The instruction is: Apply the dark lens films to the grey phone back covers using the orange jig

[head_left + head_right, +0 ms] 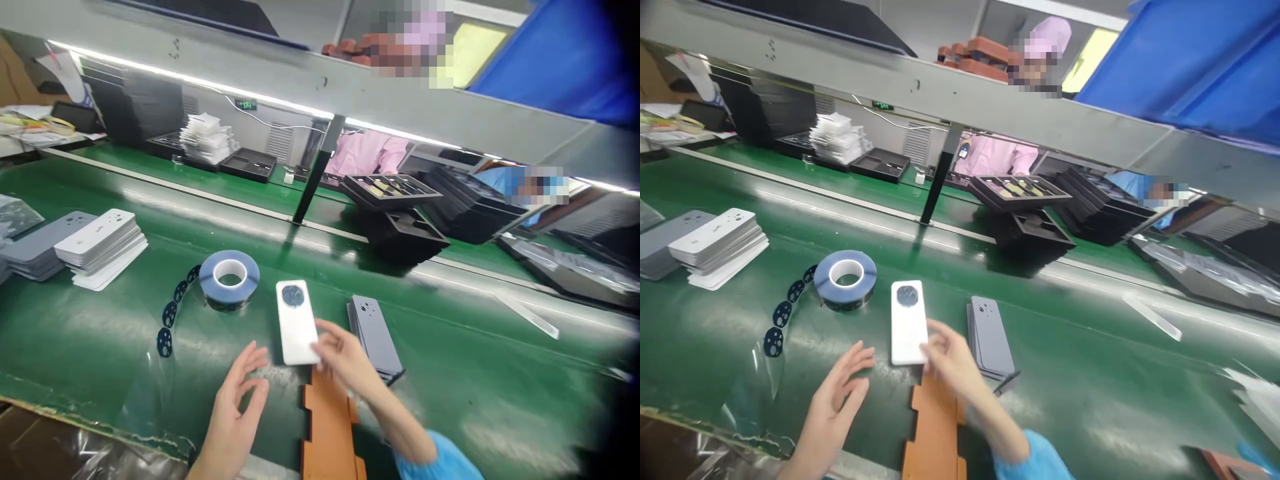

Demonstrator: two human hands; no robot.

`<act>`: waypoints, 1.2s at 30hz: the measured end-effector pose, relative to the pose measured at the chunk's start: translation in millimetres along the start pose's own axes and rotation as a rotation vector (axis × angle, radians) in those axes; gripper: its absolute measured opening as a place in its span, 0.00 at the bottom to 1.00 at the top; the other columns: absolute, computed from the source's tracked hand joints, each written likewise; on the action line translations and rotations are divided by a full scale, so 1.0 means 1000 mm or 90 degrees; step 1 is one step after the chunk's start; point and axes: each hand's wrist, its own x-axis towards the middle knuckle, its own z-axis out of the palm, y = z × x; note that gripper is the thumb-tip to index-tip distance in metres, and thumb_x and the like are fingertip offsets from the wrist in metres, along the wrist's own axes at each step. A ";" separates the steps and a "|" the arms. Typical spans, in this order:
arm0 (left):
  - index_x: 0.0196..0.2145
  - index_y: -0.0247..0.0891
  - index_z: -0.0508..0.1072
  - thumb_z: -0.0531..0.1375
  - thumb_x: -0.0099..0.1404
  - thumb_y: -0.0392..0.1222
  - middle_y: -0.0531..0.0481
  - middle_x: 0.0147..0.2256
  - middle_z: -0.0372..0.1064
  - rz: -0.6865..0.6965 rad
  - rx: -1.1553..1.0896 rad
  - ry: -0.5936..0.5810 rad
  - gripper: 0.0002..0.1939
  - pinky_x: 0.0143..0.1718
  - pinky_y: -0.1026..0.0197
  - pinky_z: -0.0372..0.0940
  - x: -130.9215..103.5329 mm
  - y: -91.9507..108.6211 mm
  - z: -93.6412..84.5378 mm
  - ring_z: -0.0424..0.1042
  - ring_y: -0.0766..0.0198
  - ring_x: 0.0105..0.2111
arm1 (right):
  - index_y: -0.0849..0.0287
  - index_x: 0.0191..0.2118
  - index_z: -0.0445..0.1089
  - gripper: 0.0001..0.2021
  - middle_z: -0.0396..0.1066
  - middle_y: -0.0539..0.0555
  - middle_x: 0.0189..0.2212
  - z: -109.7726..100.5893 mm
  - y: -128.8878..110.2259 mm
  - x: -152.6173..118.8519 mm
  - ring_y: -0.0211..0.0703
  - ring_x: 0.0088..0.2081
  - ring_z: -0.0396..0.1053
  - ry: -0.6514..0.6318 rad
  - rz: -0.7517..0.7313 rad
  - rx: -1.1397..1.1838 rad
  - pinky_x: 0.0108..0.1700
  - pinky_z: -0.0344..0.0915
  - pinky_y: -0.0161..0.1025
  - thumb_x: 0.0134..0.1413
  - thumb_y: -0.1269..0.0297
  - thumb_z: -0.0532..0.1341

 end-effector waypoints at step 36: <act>0.60 0.35 0.70 0.67 0.60 0.45 0.35 0.57 0.73 -0.049 0.109 -0.056 0.32 0.53 0.48 0.71 0.089 0.029 -0.074 0.75 0.46 0.55 | 0.54 0.51 0.75 0.14 0.77 0.55 0.47 0.036 -0.047 0.005 0.46 0.42 0.75 -0.141 -0.229 -0.240 0.44 0.71 0.42 0.61 0.60 0.61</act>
